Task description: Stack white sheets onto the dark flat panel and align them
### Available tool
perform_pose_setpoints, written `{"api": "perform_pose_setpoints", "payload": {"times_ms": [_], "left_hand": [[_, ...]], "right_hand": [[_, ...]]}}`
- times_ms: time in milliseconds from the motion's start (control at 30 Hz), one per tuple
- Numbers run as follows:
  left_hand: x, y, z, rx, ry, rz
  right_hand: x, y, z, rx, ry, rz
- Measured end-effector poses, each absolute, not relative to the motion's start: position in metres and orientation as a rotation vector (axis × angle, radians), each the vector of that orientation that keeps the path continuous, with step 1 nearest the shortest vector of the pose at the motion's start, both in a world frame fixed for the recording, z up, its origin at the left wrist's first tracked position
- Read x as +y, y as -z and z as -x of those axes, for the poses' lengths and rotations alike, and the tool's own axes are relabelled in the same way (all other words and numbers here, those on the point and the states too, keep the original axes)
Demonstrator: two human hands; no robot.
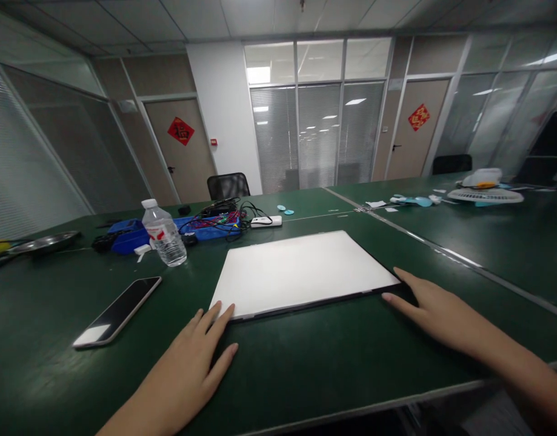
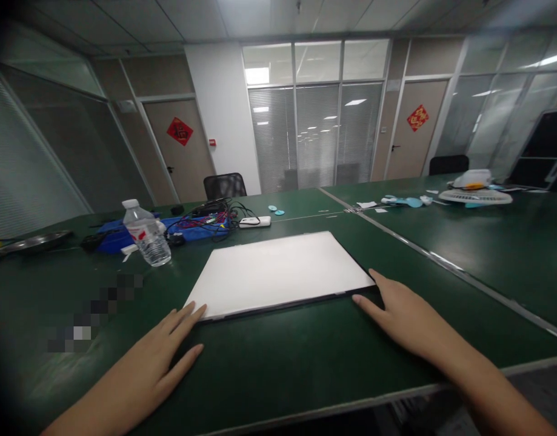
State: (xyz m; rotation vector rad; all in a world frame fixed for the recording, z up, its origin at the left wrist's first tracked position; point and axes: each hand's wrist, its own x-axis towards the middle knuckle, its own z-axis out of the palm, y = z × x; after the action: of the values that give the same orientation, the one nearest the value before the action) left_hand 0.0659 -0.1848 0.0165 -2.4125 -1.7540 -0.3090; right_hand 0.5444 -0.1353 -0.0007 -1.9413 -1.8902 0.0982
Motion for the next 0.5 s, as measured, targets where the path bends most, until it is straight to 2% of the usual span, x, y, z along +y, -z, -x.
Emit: {"api": "perform_pose_setpoints", "payload": {"times_ms": [167, 333, 500], "left_hand": [[-0.187, -0.024, -0.072, -1.955, 0.446, 2.43], [-0.181, -0.032, -0.063, -2.019, 0.65, 2.357], [-0.179, -0.027, -0.05, -1.894, 0.649, 2.263]], "right_hand": [[-0.136, -0.006, -0.543, -1.55, -0.433, 1.79], [-0.151, -0.022, -0.533, -1.072, -0.836, 1.451], [-0.18, -0.027, -0.524, -0.798, -0.903, 1.287]]}}
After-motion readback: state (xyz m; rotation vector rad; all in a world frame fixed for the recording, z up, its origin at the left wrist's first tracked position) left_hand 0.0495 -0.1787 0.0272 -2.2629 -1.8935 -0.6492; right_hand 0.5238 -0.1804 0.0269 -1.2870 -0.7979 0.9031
